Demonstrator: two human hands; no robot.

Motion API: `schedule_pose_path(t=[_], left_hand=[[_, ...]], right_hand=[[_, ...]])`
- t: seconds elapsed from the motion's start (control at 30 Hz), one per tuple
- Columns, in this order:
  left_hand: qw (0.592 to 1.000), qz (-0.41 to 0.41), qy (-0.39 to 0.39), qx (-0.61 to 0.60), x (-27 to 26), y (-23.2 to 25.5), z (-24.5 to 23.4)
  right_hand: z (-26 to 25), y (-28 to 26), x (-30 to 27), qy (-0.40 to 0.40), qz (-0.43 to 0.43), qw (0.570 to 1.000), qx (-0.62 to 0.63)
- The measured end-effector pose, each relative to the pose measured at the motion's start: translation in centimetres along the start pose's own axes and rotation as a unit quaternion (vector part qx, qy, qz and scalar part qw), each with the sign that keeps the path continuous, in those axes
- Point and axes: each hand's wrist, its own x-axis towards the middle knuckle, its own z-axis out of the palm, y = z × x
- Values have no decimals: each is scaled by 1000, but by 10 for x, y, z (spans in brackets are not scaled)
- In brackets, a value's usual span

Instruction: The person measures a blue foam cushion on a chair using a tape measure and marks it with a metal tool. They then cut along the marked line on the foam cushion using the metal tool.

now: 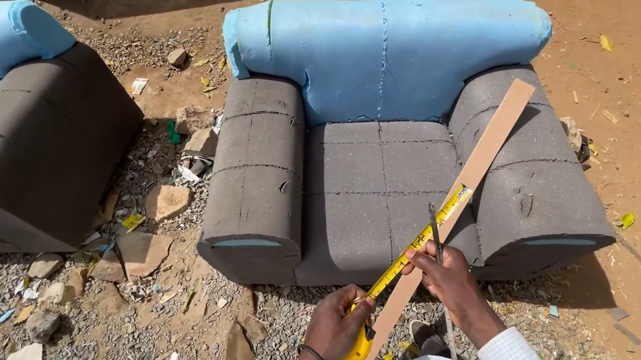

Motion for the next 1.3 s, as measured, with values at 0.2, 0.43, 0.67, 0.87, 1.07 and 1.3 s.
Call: schedule_pose_path(t=[0.2, 0.43, 0.67, 0.87, 1.07, 1.3], left_hand=[[1000, 8, -12, 20, -1, -15, 8], [999, 4, -25, 35, -6, -18, 9], [1000, 9, -11, 28, -11, -24, 7], [1000, 10, -4, 19, -17, -24, 5], [1000, -1, -1, 25, -16, -24, 5], [999, 19, 2, 38, -4, -25, 8]], right_hand=[[-4, 3, -13, 13, 9, 1000, -20], [-6, 13, -19, 11, 11, 1000, 4], [2, 5, -33, 9, 14, 1000, -13], [3, 14, -28, 6, 8, 1000, -5], [2, 21, -20, 5, 3, 1000, 3], [-4, 20, -16, 1, -18, 1000, 8]])
